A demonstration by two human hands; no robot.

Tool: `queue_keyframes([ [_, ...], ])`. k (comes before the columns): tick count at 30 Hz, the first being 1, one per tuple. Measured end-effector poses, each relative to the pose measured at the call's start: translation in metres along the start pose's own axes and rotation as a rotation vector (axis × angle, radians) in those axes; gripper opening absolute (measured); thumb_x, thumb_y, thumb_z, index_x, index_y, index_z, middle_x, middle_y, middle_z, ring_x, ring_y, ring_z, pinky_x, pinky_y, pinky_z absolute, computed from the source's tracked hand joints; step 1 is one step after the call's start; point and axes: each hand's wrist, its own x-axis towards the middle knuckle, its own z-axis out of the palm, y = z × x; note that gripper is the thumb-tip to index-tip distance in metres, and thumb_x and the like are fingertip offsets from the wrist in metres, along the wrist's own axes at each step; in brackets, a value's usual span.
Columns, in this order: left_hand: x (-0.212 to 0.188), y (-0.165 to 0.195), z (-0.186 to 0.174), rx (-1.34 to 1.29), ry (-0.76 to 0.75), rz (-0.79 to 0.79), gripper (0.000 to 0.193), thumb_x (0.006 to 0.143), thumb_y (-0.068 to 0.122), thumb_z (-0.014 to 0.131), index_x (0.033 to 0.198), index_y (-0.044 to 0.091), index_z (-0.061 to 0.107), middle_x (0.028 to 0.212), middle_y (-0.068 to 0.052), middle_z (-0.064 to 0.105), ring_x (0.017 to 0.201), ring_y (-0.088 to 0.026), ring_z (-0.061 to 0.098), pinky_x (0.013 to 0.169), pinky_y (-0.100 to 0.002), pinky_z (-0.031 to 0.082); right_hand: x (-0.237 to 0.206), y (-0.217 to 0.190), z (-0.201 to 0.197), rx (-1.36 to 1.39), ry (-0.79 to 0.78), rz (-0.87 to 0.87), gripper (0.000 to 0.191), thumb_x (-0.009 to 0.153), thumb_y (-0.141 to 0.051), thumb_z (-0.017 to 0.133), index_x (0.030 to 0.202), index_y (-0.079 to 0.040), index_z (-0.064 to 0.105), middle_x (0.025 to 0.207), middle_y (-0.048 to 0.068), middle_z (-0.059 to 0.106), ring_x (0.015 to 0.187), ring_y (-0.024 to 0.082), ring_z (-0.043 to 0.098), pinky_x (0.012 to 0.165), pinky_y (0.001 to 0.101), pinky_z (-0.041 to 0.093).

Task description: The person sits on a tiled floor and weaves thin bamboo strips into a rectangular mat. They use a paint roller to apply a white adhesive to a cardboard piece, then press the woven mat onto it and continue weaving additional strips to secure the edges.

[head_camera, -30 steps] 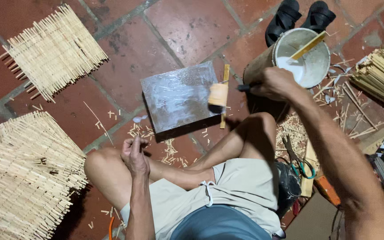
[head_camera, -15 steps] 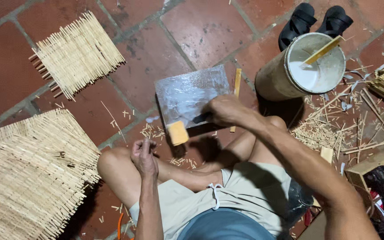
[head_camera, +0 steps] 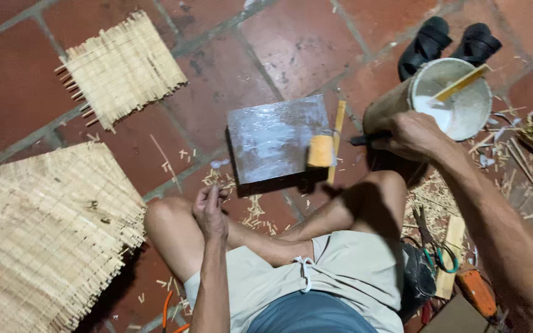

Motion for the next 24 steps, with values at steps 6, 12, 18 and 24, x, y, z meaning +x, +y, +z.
queue_keyframes([
  [6, -0.002, 0.012, 0.004, 0.032, 0.047, -0.046, 0.013, 0.099, 0.017, 0.067, 0.102, 0.004, 0.067, 0.083, -0.004, 0.071, 0.072, -0.009, 0.064, 0.057, -0.02, 0.041, 0.103, -0.115, 0.006, 0.209, 0.111, -0.374, 0.032, 0.081, -0.028, 0.075, 0.111, -0.017, 0.077, 0.1, 0.015, 0.075, 0.088, 0.039, 0.07, 0.074, 0.0489, 0.055],
  [12, 0.001, 0.014, 0.004, -0.011, 0.007, 0.003, 0.015, 0.098, 0.018, 0.067, 0.103, 0.004, 0.067, 0.088, -0.003, 0.073, 0.074, -0.008, 0.064, 0.057, -0.019, 0.044, 0.132, -0.113, -0.002, 0.077, 0.003, -0.252, 0.031, 0.08, -0.032, 0.077, 0.109, -0.021, 0.079, 0.099, 0.012, 0.075, 0.094, 0.037, 0.07, 0.077, 0.0505, 0.054],
  [18, 0.005, 0.008, 0.004, 0.052, -0.013, 0.0, 0.014, 0.099, 0.016, 0.068, 0.102, 0.003, 0.068, 0.085, -0.004, 0.071, 0.074, -0.009, 0.064, 0.06, -0.021, 0.045, 0.083, 0.007, -0.02, -0.067, 0.01, -0.059, 0.036, 0.08, -0.033, 0.077, 0.114, -0.022, 0.079, 0.103, 0.013, 0.076, 0.094, 0.037, 0.073, 0.079, 0.0481, 0.057],
  [24, 0.009, 0.005, 0.006, 0.011, -0.021, -0.006, 0.014, 0.097, 0.017, 0.068, 0.101, 0.003, 0.068, 0.086, -0.004, 0.073, 0.076, -0.01, 0.066, 0.066, -0.022, 0.047, 0.087, 0.045, -0.044, -0.066, 0.04, -0.111, 0.037, 0.08, -0.038, 0.078, 0.111, -0.018, 0.081, 0.099, 0.012, 0.078, 0.089, 0.035, 0.074, 0.077, 0.0467, 0.057],
])
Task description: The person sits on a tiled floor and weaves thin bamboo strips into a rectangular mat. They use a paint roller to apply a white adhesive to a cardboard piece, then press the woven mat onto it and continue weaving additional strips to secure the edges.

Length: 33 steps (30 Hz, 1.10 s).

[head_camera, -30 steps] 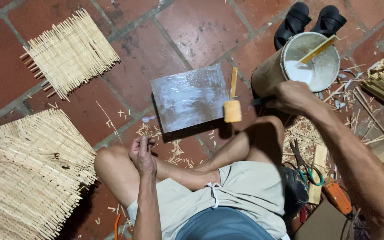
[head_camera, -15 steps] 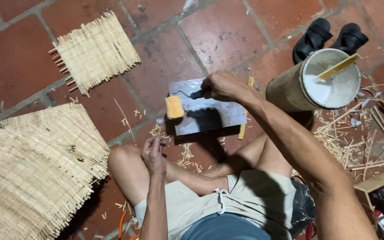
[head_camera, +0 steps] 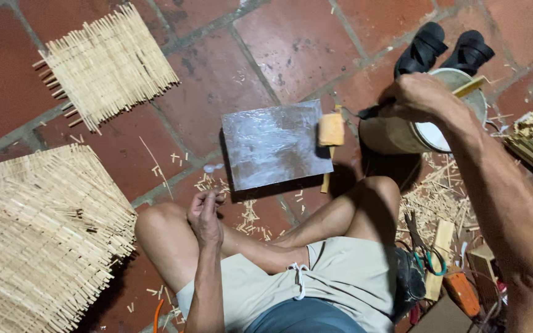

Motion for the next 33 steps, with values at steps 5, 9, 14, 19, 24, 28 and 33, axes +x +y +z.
queue_keyframes([
  [5, 0.004, -0.005, 0.001, 0.021, 0.032, -0.015, 0.014, 0.097, 0.016, 0.07, 0.101, 0.003, 0.068, 0.084, -0.004, 0.072, 0.074, -0.01, 0.064, 0.065, -0.022, 0.047, 0.084, -0.079, -0.002, 0.072, 0.005, -0.148, 0.033, 0.091, -0.046, 0.074, 0.108, -0.018, 0.081, 0.089, 0.009, 0.077, 0.073, 0.031, 0.071, 0.066, 0.0463, 0.054],
  [9, 0.005, -0.006, -0.001, -0.002, 0.026, -0.008, 0.013, 0.097, 0.016, 0.071, 0.101, 0.004, 0.067, 0.084, -0.004, 0.071, 0.074, -0.01, 0.064, 0.061, -0.022, 0.045, 0.142, -0.134, 0.017, 0.223, 0.094, -0.357, 0.029, 0.089, -0.034, 0.071, 0.111, -0.017, 0.079, 0.098, 0.01, 0.077, 0.081, 0.029, 0.072, 0.07, 0.0436, 0.056],
  [14, 0.007, -0.006, 0.002, 0.001, 0.035, -0.041, 0.011, 0.097, 0.015, 0.069, 0.1, 0.005, 0.067, 0.084, -0.004, 0.071, 0.074, -0.011, 0.066, 0.058, -0.023, 0.046, 0.13, -0.08, 0.007, 0.021, 0.047, -0.288, 0.028, 0.087, -0.038, 0.075, 0.106, -0.019, 0.081, 0.102, 0.009, 0.078, 0.092, 0.031, 0.071, 0.076, 0.0454, 0.057],
  [19, 0.007, -0.005, 0.009, 0.002, -0.003, -0.039, 0.011, 0.098, 0.013, 0.069, 0.1, 0.003, 0.066, 0.087, -0.005, 0.072, 0.077, -0.011, 0.067, 0.062, -0.024, 0.049, 0.065, 0.002, -0.016, -0.124, -0.038, 0.006, 0.03, 0.086, -0.037, 0.078, 0.112, -0.021, 0.08, 0.097, 0.008, 0.078, 0.086, 0.031, 0.073, 0.072, 0.0459, 0.058],
  [24, 0.005, -0.005, 0.01, -0.007, -0.003, -0.028, 0.01, 0.097, 0.013, 0.068, 0.099, 0.004, 0.066, 0.087, -0.005, 0.072, 0.077, -0.012, 0.068, 0.062, -0.024, 0.049, 0.021, 0.024, -0.018, -0.1, 0.047, 0.047, 0.034, 0.083, -0.034, 0.08, 0.115, -0.021, 0.081, 0.094, 0.007, 0.078, 0.081, 0.03, 0.074, 0.069, 0.0444, 0.058],
  [28, 0.001, -0.008, 0.006, -0.006, 0.01, -0.045, 0.01, 0.097, 0.013, 0.069, 0.099, 0.004, 0.066, 0.086, -0.005, 0.071, 0.076, -0.012, 0.068, 0.062, -0.024, 0.049, 0.03, -0.032, 0.005, 0.007, 0.079, -0.106, 0.03, 0.084, -0.04, 0.078, 0.109, -0.023, 0.081, 0.09, 0.004, 0.077, 0.075, 0.028, 0.072, 0.064, 0.0444, 0.057],
  [33, -0.005, -0.007, 0.0, -0.03, -0.006, 0.003, 0.011, 0.097, 0.013, 0.07, 0.1, 0.002, 0.066, 0.089, -0.007, 0.072, 0.078, -0.013, 0.068, 0.066, -0.024, 0.052, 0.063, -0.13, 0.04, 0.226, 0.079, -0.387, 0.028, 0.085, -0.035, 0.071, 0.106, -0.017, 0.079, 0.084, 0.008, 0.075, 0.071, 0.029, 0.071, 0.061, 0.0451, 0.055],
])
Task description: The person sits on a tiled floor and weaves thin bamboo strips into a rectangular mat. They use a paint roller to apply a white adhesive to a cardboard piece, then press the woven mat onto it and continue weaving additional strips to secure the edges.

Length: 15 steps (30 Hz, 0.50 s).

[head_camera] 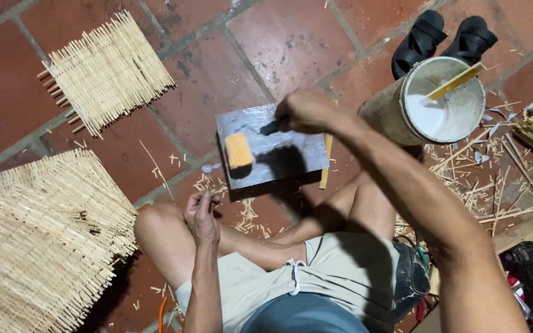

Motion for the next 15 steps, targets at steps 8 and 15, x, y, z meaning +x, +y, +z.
queue_keyframes([
  [8, -0.004, 0.003, -0.001, 0.017, 0.007, -0.006, 0.013, 0.097, 0.015, 0.069, 0.1, 0.003, 0.065, 0.086, -0.007, 0.071, 0.075, -0.014, 0.068, 0.057, -0.026, 0.049, -0.099, 0.06, -0.027, -0.274, -0.052, 0.309, 0.025, 0.08, -0.031, 0.076, 0.103, -0.023, 0.081, 0.088, 0.012, 0.076, 0.082, 0.036, 0.072, 0.068, 0.049, 0.057],
  [15, -0.006, -0.005, 0.0, -0.026, -0.04, 0.043, 0.011, 0.097, 0.011, 0.069, 0.101, 0.001, 0.065, 0.086, -0.008, 0.072, 0.077, -0.014, 0.069, 0.075, -0.026, 0.056, -0.166, 0.064, -0.032, -0.348, -0.017, 0.421, 0.032, 0.078, -0.03, 0.077, 0.107, -0.016, 0.08, 0.097, 0.016, 0.076, 0.089, 0.036, 0.072, 0.076, 0.0452, 0.058],
])
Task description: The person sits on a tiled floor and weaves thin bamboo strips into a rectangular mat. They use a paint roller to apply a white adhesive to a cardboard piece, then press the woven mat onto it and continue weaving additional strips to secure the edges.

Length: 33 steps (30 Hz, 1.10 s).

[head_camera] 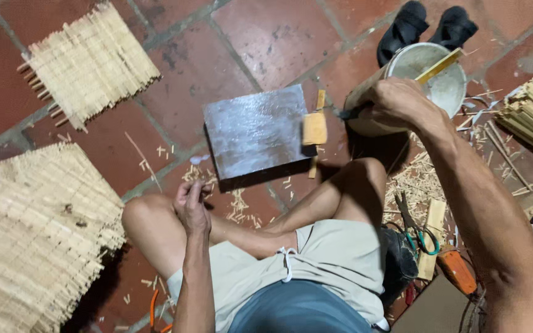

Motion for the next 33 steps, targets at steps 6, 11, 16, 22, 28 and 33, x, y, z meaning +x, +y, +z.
queue_keyframes([
  [6, -0.002, -0.004, -0.007, -0.057, 0.011, 0.031, 0.008, 0.097, 0.008, 0.068, 0.099, 0.0, 0.066, 0.088, -0.009, 0.072, 0.077, -0.014, 0.068, 0.076, -0.027, 0.055, 0.038, -0.119, 0.013, 0.45, -0.046, -0.4, 0.033, 0.077, -0.023, 0.076, 0.11, -0.015, 0.077, 0.097, 0.015, 0.075, 0.084, 0.036, 0.071, 0.072, 0.0477, 0.056],
  [11, -0.005, -0.003, -0.011, -0.055, 0.023, 0.029, 0.007, 0.096, 0.007, 0.069, 0.099, 0.001, 0.066, 0.087, -0.007, 0.071, 0.076, -0.014, 0.067, 0.074, -0.027, 0.055, 0.038, -0.179, 0.023, 0.325, 0.001, -0.322, 0.03, 0.08, -0.024, 0.076, 0.109, -0.021, 0.079, 0.095, 0.013, 0.076, 0.086, 0.036, 0.071, 0.077, 0.0484, 0.055],
  [16, -0.006, 0.002, -0.008, -0.037, -0.006, 0.03, 0.009, 0.099, 0.009, 0.069, 0.101, 0.002, 0.064, 0.086, -0.008, 0.071, 0.077, -0.015, 0.067, 0.073, -0.026, 0.055, 0.001, -0.108, 0.019, 0.189, -0.054, -0.196, 0.026, 0.081, -0.028, 0.075, 0.106, -0.021, 0.079, 0.092, 0.013, 0.075, 0.086, 0.036, 0.071, 0.071, 0.0488, 0.055],
  [22, -0.017, 0.013, -0.005, 0.17, 0.026, -0.038, 0.013, 0.097, 0.018, 0.066, 0.103, 0.007, 0.064, 0.085, -0.006, 0.069, 0.071, -0.014, 0.066, 0.044, -0.029, 0.05, -0.105, -0.02, 0.022, 0.224, 0.063, 0.151, 0.031, 0.082, -0.022, 0.075, 0.113, -0.019, 0.08, 0.092, 0.018, 0.076, 0.083, 0.038, 0.071, 0.073, 0.0481, 0.055],
  [28, -0.032, 0.021, 0.02, 0.121, -0.035, 0.04, 0.006, 0.101, 0.01, 0.064, 0.104, 0.006, 0.061, 0.09, -0.004, 0.067, 0.077, -0.015, 0.068, 0.053, -0.03, 0.057, -0.227, 0.028, 0.061, 0.979, 0.574, 0.555, 0.039, 0.091, -0.018, 0.074, 0.126, -0.003, 0.072, 0.099, 0.013, 0.076, 0.084, 0.023, 0.07, 0.068, 0.0389, 0.055],
  [33, -0.05, 0.043, 0.026, 0.205, 0.092, 0.18, 0.011, 0.103, 0.007, 0.069, 0.099, 0.005, 0.059, 0.077, -0.005, 0.062, 0.063, -0.014, 0.058, 0.053, -0.027, 0.047, -0.214, 0.055, 0.156, 0.895, 1.064, 0.553, 0.036, 0.104, -0.009, 0.069, 0.136, 0.008, 0.065, 0.112, 0.015, 0.07, 0.095, 0.021, 0.065, 0.084, 0.034, 0.054],
])
